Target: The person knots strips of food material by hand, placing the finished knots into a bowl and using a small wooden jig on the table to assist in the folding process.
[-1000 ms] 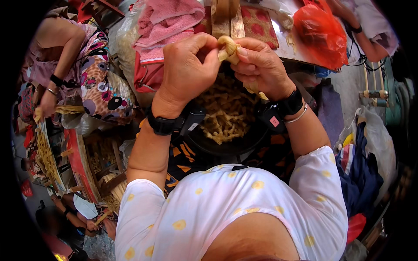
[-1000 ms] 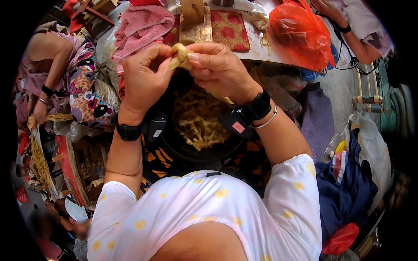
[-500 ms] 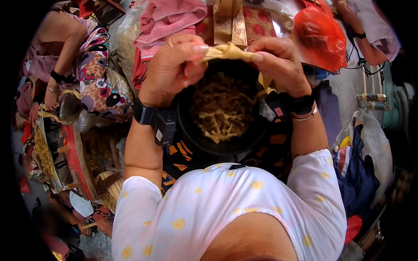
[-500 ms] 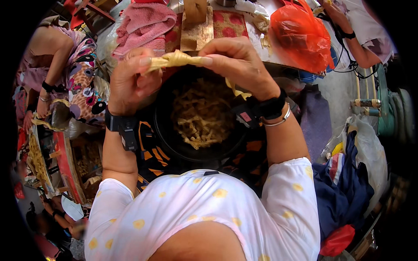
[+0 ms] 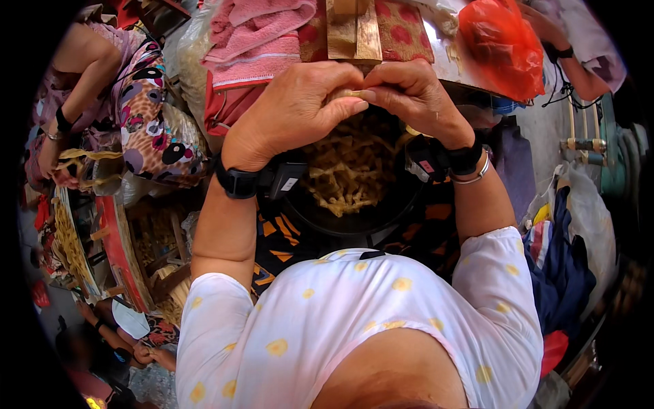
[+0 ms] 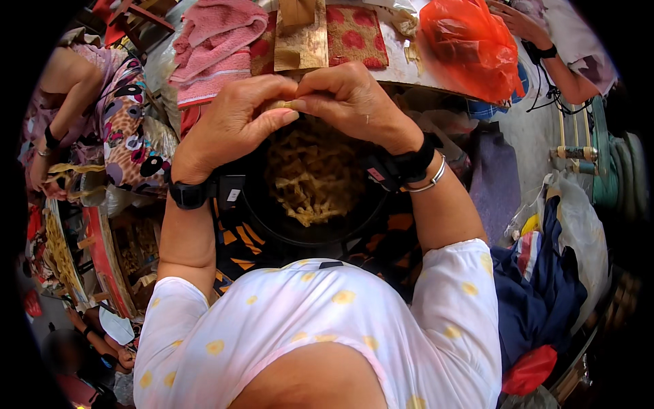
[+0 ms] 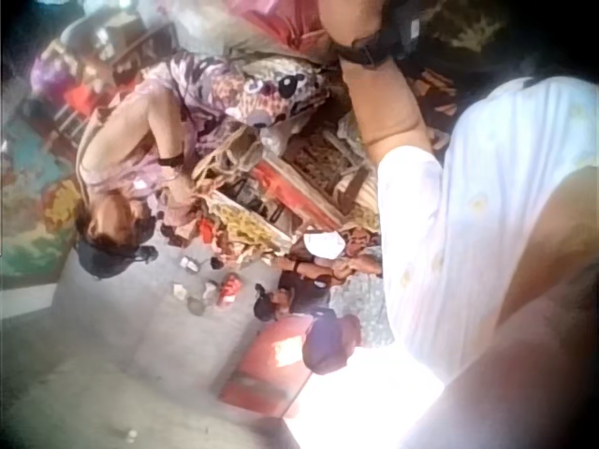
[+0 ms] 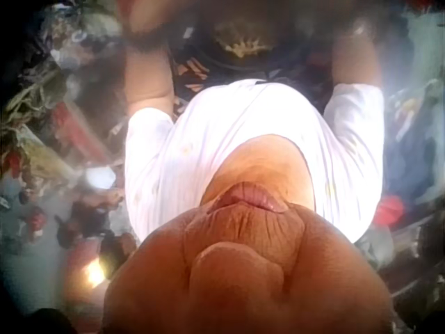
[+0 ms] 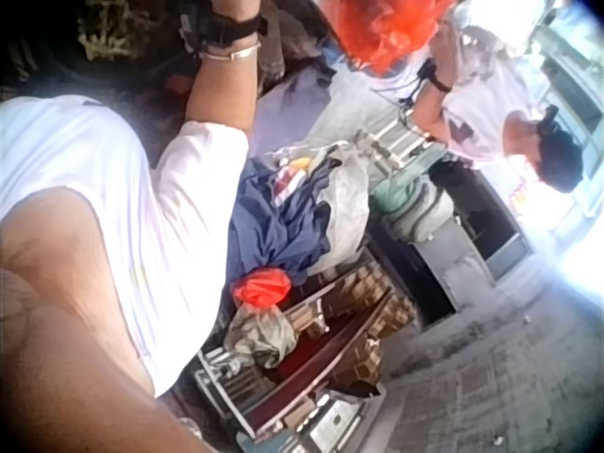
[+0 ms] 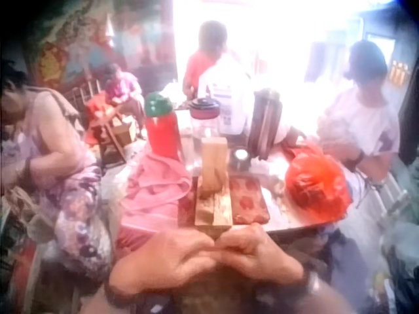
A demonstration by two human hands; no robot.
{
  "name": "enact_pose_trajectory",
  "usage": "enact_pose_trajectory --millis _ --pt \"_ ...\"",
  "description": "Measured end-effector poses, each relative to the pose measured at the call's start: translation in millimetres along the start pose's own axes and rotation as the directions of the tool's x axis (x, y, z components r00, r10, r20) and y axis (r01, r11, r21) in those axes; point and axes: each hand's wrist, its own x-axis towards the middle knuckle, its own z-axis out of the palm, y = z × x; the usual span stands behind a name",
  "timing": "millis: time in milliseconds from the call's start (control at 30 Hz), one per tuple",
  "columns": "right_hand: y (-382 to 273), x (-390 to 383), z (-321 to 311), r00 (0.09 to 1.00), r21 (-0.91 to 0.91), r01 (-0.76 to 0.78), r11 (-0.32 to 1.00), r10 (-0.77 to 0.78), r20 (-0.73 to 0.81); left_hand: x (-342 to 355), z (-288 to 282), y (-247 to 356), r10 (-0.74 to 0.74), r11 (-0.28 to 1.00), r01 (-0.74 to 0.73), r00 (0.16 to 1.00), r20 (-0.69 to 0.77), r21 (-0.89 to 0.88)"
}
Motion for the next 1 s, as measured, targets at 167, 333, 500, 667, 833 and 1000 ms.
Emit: enact_pose_trajectory --millis 167,333,500,667,833,1000 --pt "-3 -1 -11 0.991 -0.219 0.097 0.971 -0.113 -0.064 1 -5 -5 -0.106 0.993 0.097 0.985 0.136 0.068" --pt "-2 14 -20 0.957 -0.412 0.036 0.911 -0.150 -0.249 15 -7 -18 -0.118 0.966 0.146 0.983 -0.138 0.212" --pt "27 46 -19 0.880 -0.438 0.054 0.897 -0.250 -0.403 40 -1 -40 -0.105 0.941 0.221 0.910 -0.401 0.256" --pt "41 58 -15 0.829 -0.464 0.048 0.884 -0.295 -0.476 43 0 -54 -0.108 0.923 0.262 0.880 -0.463 0.283" --pt "47 49 -23 0.921 -0.733 -0.143 0.665 -0.181 -0.344 30 0 -36 -0.210 0.864 0.347 0.907 -0.366 0.363" --pt "8 23 -2 0.922 0.732 -0.238 0.638 0.385 -0.035 8 4 3 -0.259 0.904 0.321 0.937 -0.235 0.281"
